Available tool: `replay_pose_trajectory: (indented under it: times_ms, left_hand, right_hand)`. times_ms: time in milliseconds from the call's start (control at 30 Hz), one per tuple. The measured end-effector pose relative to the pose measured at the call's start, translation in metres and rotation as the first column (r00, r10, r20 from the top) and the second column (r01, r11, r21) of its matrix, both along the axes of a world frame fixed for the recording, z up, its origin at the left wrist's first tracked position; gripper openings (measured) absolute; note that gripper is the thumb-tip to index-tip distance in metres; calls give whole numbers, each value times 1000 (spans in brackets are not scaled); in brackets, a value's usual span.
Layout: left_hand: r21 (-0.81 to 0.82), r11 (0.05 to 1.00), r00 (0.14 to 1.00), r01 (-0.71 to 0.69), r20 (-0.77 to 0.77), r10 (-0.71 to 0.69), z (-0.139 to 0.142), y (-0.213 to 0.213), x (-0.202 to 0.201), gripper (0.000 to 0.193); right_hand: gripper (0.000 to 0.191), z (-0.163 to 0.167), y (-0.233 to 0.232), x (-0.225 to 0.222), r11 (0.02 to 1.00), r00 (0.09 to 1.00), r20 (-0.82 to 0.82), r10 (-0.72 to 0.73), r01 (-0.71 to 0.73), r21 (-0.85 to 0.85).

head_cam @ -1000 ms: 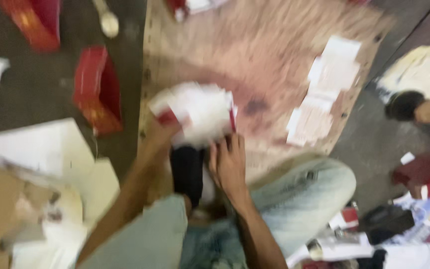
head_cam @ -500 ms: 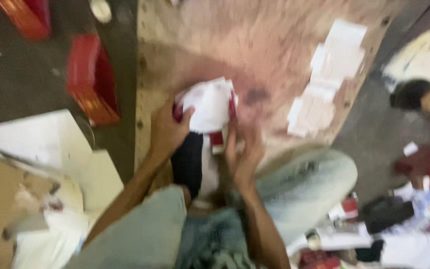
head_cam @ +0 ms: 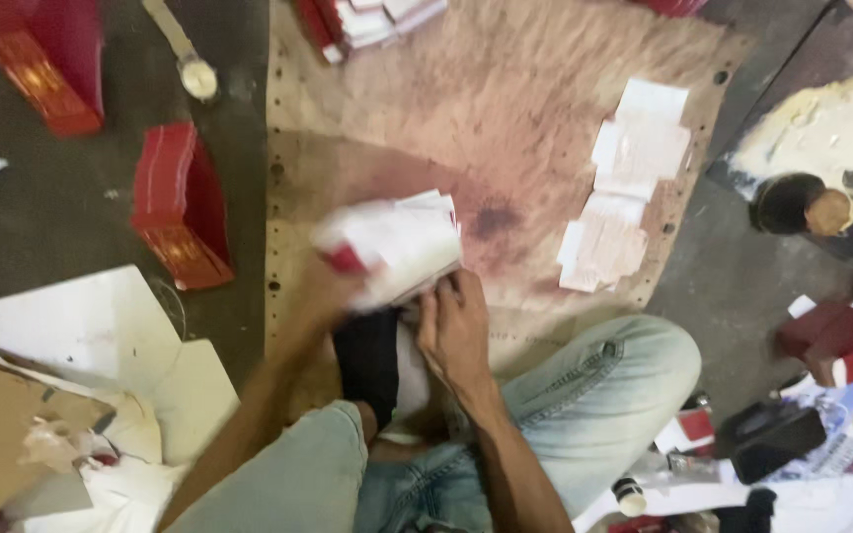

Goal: The person applies glue to the edges of white paper sheets using a round brush, then folds and presses them into red covers. The person repeats this process for multiple items, stacking the finished units on the table.

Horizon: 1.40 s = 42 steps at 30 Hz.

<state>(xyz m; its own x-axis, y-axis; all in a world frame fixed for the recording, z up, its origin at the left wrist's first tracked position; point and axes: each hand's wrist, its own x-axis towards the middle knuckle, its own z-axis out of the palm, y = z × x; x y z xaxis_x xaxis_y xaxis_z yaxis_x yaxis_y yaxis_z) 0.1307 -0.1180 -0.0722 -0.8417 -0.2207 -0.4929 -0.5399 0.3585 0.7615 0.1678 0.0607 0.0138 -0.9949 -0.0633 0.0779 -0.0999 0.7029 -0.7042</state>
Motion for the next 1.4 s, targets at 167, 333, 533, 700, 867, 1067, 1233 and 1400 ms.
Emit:
replay_pose_trajectory:
  times_ms: [167,333,533,700,867,1067,1233,1400]
  left_hand:
    - [-158,978,991,134,0,-136,9,10,39,53]
    - [-211,971,959,115,-232,-165,4,2,15,59]
    - [286,958,993,-36,-101,67,8,2,12,56]
    - [298,927,971,-229,136,197,15,-8,11,44]
    - [-40,995,988,92,-120,-97,23,-3,6,47]
    - [122,990,937,68,-350,-21,36,-12,0,56]
    - [-207,972,993,111,-25,-119,45,-18,-5,45]
    - [-402,907,964,126,-166,-208,53,-21,-8,46]
  right_hand:
    - [44,-2,1,0,990,992,71,106,-112,89]
    - [42,-4,0,1,998,999,34,16,-14,-68]
    - [44,-8,0,2,999,999,40,-15,17,-50]
    - [44,-9,2,6,998,991,120,52,-48,-35]
    - [47,-4,3,3,981,999,38,8,0,-196]
    - [20,11,0,-12,998,996,84,-12,17,-61]
    - [33,64,17,8,936,974,174,-147,193,-293]
    - [31,100,28,29,827,894,424,148,123,-548]
